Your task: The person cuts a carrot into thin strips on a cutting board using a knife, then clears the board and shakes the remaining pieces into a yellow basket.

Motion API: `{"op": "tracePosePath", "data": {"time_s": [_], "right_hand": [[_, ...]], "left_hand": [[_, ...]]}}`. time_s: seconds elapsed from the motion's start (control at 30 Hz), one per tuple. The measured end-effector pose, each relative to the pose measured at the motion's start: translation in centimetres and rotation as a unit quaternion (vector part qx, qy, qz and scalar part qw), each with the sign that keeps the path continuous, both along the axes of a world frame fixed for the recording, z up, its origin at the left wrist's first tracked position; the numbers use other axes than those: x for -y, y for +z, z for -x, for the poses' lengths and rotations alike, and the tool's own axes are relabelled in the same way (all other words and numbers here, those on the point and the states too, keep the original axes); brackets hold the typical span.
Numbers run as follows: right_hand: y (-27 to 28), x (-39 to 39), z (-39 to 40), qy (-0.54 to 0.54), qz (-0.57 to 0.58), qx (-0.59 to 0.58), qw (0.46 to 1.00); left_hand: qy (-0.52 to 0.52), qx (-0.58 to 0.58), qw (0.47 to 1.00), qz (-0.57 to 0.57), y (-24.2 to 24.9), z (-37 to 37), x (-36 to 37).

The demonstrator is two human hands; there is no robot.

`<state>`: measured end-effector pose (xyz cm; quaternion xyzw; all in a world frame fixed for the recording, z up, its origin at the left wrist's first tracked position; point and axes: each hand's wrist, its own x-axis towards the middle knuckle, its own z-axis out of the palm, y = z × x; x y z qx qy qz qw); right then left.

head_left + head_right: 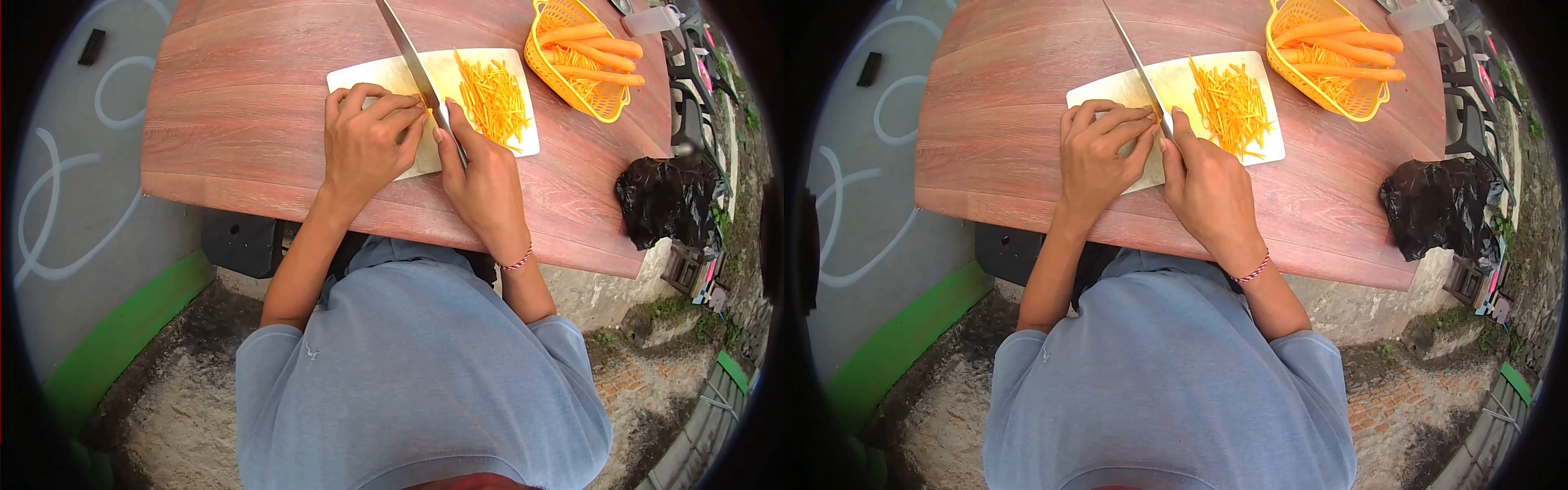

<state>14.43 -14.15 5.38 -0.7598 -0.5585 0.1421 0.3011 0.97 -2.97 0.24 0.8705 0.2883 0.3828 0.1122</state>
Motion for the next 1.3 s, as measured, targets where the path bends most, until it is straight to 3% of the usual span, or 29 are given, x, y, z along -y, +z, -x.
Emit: {"op": "tracePosePath", "data": {"time_s": [0.13,0.47,1.03,1.3], "right_hand": [[0.7,1.1,-0.5,-0.018,0.002,-0.056,0.998],[1.8,2.8,-0.1,-0.015,0.022,-0.072,0.997],[0.1,3.6,2.7,-0.009,0.022,0.072,0.997],[-1.0,0.0,1.1,-0.004,-0.009,0.047,0.999]], "left_hand": [[0.004,0.005,1.0,0.003,0.0,0.1,0.0],[-0.008,0.011,1.0,0.003,-0.2,0.2,-0.1],[-0.013,-0.016,1.0,-0.01,-0.2,0.3,0.0],[-0.014,-0.025,1.0,-0.008,0.2,0.3,0.1]]}}
